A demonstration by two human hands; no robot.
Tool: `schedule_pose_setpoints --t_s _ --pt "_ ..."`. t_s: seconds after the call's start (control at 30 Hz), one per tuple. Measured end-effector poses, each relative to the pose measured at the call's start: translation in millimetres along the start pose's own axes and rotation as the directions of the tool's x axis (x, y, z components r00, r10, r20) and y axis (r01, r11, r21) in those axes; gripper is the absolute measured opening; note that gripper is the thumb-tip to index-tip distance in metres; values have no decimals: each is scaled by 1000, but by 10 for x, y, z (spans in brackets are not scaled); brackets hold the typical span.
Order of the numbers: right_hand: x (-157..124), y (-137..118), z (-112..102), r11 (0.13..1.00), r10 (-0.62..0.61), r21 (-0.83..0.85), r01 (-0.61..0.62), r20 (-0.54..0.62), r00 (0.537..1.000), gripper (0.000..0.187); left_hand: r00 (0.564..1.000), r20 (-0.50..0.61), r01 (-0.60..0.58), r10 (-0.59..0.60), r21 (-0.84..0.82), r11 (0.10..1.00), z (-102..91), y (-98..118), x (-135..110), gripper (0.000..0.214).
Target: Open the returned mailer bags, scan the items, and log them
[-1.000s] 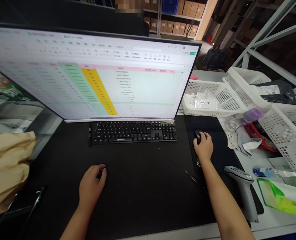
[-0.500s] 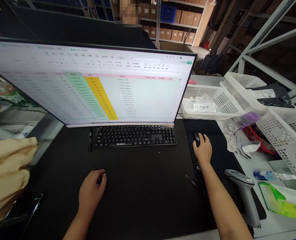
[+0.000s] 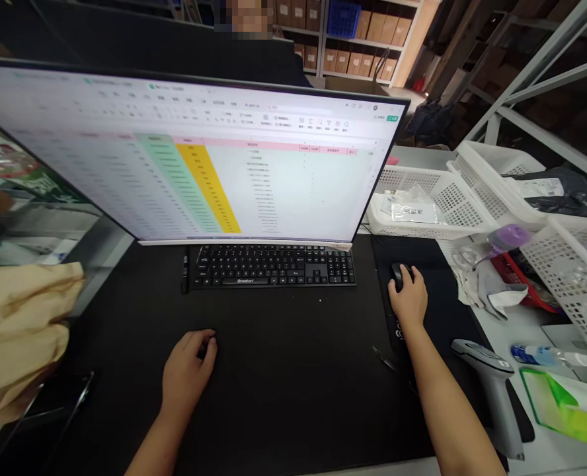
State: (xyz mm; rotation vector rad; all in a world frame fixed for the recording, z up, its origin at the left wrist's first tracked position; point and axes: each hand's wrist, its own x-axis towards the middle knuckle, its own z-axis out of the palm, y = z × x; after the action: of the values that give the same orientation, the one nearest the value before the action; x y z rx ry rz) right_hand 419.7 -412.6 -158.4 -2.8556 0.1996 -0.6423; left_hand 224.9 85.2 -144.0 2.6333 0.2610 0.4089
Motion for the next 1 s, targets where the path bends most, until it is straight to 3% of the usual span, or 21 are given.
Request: schedule_pose_setpoints --t_s 0.77,1.0 --pt "-9 -28 -33 1000 9 19 -8 -29 1000 56 1000 2 25 -25 -12 1000 -9 15 0 21" --pt "4 9 2 1000 -11 13 11 12 1000 55 999 17 39 -39 -9 999 0 1 0 22"
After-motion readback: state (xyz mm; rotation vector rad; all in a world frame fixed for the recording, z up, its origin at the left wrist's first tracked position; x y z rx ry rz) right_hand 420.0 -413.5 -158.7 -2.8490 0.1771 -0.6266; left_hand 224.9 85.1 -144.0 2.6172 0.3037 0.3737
